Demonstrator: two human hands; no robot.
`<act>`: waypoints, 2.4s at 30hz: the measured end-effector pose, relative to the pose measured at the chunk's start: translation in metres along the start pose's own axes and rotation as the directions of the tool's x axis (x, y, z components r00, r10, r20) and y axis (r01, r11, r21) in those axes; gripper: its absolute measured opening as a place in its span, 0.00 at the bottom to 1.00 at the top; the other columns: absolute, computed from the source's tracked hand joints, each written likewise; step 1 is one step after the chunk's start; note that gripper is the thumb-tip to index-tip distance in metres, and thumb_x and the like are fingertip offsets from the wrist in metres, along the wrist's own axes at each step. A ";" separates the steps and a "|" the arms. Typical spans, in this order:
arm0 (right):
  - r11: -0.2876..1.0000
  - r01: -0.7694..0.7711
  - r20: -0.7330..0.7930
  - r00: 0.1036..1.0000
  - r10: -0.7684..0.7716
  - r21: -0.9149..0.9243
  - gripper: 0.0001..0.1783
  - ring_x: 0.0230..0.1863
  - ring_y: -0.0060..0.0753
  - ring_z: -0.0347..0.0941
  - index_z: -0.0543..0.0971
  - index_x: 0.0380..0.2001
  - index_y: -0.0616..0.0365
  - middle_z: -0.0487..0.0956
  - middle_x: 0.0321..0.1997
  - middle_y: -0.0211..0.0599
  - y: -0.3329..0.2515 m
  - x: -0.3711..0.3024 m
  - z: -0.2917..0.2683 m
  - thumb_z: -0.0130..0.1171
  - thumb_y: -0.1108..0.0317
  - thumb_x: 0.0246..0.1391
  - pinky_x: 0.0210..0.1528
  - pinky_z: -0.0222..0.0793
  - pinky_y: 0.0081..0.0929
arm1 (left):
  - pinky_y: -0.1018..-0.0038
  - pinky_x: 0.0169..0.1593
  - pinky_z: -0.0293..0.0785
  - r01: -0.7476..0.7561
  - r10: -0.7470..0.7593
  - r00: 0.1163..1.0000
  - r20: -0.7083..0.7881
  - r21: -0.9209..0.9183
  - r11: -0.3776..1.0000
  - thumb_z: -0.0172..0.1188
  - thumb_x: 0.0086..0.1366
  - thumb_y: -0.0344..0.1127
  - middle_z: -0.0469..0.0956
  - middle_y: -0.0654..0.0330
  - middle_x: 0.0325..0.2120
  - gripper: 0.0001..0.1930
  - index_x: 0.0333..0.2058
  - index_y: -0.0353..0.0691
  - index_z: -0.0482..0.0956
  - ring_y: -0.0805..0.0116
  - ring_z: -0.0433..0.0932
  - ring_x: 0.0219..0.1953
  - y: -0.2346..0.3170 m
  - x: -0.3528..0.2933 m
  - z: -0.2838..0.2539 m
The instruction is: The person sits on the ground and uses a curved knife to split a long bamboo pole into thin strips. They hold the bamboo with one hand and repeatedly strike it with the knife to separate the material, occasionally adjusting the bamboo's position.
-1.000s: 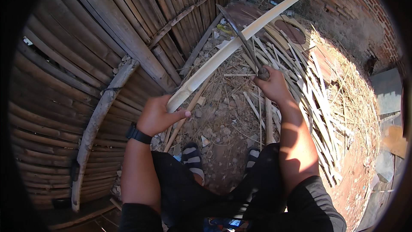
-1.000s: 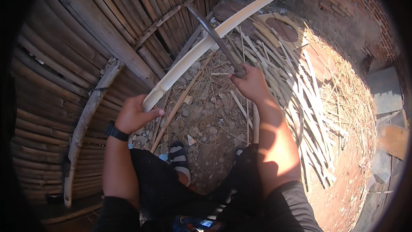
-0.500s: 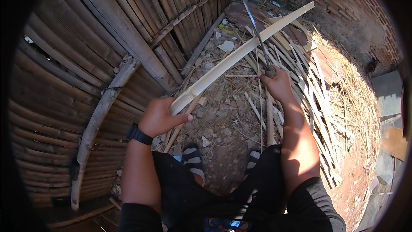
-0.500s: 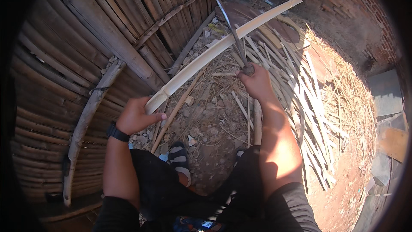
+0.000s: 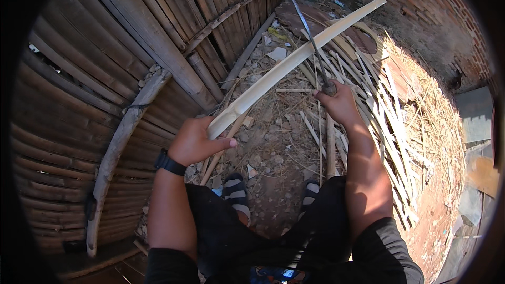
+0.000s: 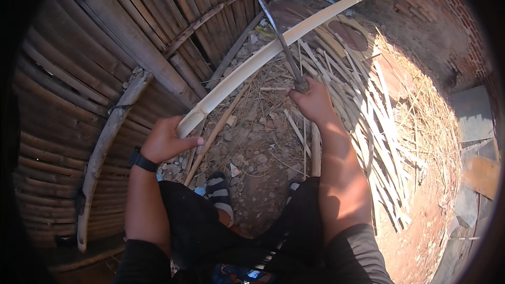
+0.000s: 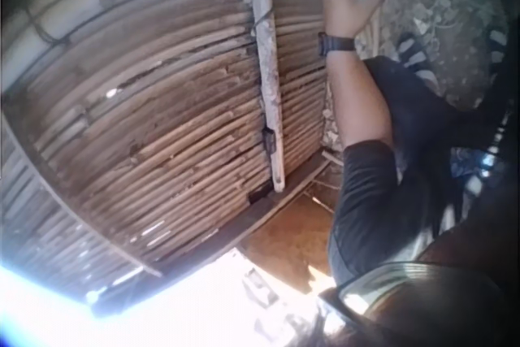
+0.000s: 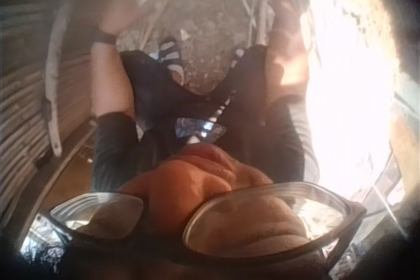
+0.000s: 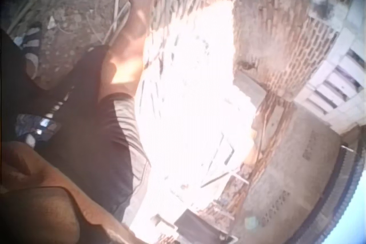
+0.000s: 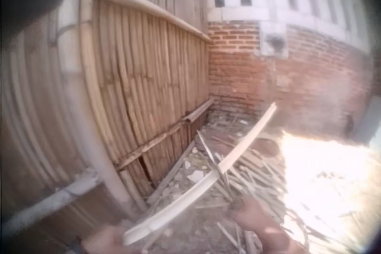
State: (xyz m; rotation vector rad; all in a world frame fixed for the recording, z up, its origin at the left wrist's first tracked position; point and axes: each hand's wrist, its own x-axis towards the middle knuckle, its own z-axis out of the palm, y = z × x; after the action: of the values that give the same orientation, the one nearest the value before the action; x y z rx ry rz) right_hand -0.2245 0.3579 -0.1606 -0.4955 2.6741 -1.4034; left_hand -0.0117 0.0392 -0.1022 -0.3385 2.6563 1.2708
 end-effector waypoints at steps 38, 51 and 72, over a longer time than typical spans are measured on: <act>0.998 0.007 0.002 1.000 -0.007 -0.065 0.16 0.28 0.30 0.75 0.83 0.40 0.59 0.80 0.25 0.39 0.012 0.009 -0.004 0.71 0.61 0.52 0.36 0.71 0.32 | 0.75 0.36 0.76 -0.080 0.080 0.997 -0.004 -0.049 0.996 0.80 0.55 0.45 0.80 0.64 0.28 0.26 0.41 0.30 0.82 0.78 0.77 0.32 -0.009 0.000 0.006; 0.994 0.109 0.220 0.970 -0.105 -0.004 0.15 0.26 0.25 0.70 0.77 0.28 0.58 0.76 0.22 0.29 -0.014 0.000 0.013 0.71 0.61 0.55 0.32 0.68 0.32 | 0.73 0.36 0.76 -0.093 0.092 0.996 -0.023 -0.048 0.995 0.80 0.54 0.45 0.81 0.63 0.28 0.26 0.42 0.30 0.82 0.77 0.78 0.31 -0.003 -0.006 0.004; 0.928 0.328 0.212 0.934 -0.289 -0.179 0.15 0.25 0.28 0.73 0.83 0.39 0.58 0.74 0.19 0.32 -0.031 -0.021 0.013 0.72 0.62 0.53 0.32 0.67 0.32 | 0.66 0.30 0.75 -0.147 0.178 0.980 -0.087 0.289 0.946 0.77 0.56 0.50 0.80 0.48 0.20 0.27 0.39 0.28 0.84 0.66 0.80 0.22 -0.007 0.004 0.011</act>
State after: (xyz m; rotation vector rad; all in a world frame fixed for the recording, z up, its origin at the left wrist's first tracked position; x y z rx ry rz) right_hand -0.1947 0.3385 -0.1445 -1.0548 2.6917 -1.0691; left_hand -0.0129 0.0426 -0.1155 -0.1544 2.9630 0.9160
